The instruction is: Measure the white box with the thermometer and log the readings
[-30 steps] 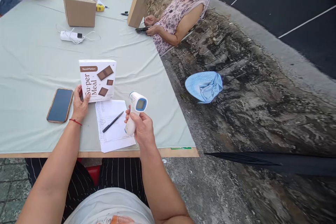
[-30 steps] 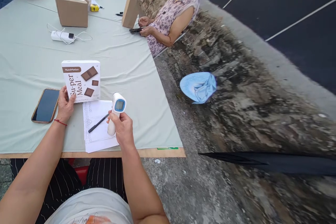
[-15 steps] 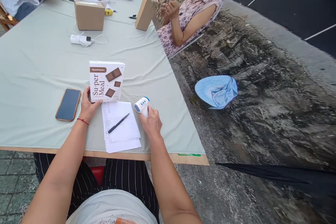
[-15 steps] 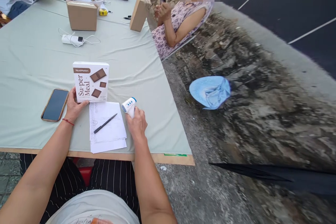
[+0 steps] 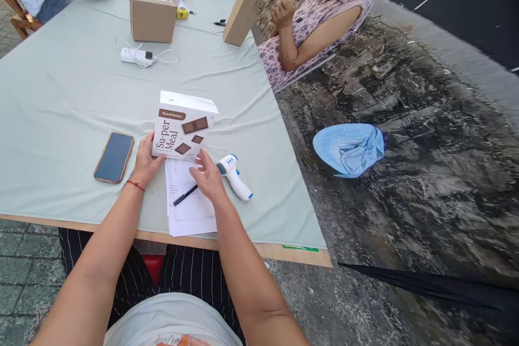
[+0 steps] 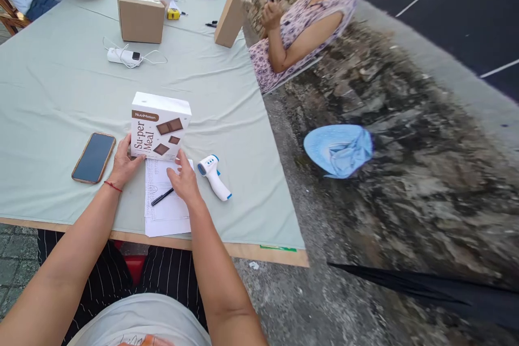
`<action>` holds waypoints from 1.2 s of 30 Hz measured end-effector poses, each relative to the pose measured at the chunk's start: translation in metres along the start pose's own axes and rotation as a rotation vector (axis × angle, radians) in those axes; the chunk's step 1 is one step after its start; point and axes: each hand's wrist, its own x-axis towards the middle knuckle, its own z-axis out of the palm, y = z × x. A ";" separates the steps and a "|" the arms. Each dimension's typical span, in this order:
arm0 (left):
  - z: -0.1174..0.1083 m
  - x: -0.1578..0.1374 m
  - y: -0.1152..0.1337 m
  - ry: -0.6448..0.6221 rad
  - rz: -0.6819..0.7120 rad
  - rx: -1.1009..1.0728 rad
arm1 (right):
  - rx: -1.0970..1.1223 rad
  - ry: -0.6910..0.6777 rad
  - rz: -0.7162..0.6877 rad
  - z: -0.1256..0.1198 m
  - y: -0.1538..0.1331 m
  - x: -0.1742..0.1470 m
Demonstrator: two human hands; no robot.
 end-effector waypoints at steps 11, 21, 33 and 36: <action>0.007 -0.001 -0.003 0.029 -0.039 0.120 | 0.051 -0.007 -0.099 0.006 0.015 0.003; 0.005 -0.012 0.030 -0.146 -0.167 0.475 | -0.625 -0.194 -0.494 -0.045 0.034 -0.030; 0.000 -0.015 0.043 -0.351 -0.271 0.513 | 0.351 0.080 -0.020 0.026 0.005 -0.024; 0.001 -0.016 0.044 -0.359 -0.276 0.504 | 0.301 0.131 0.046 0.035 0.005 -0.022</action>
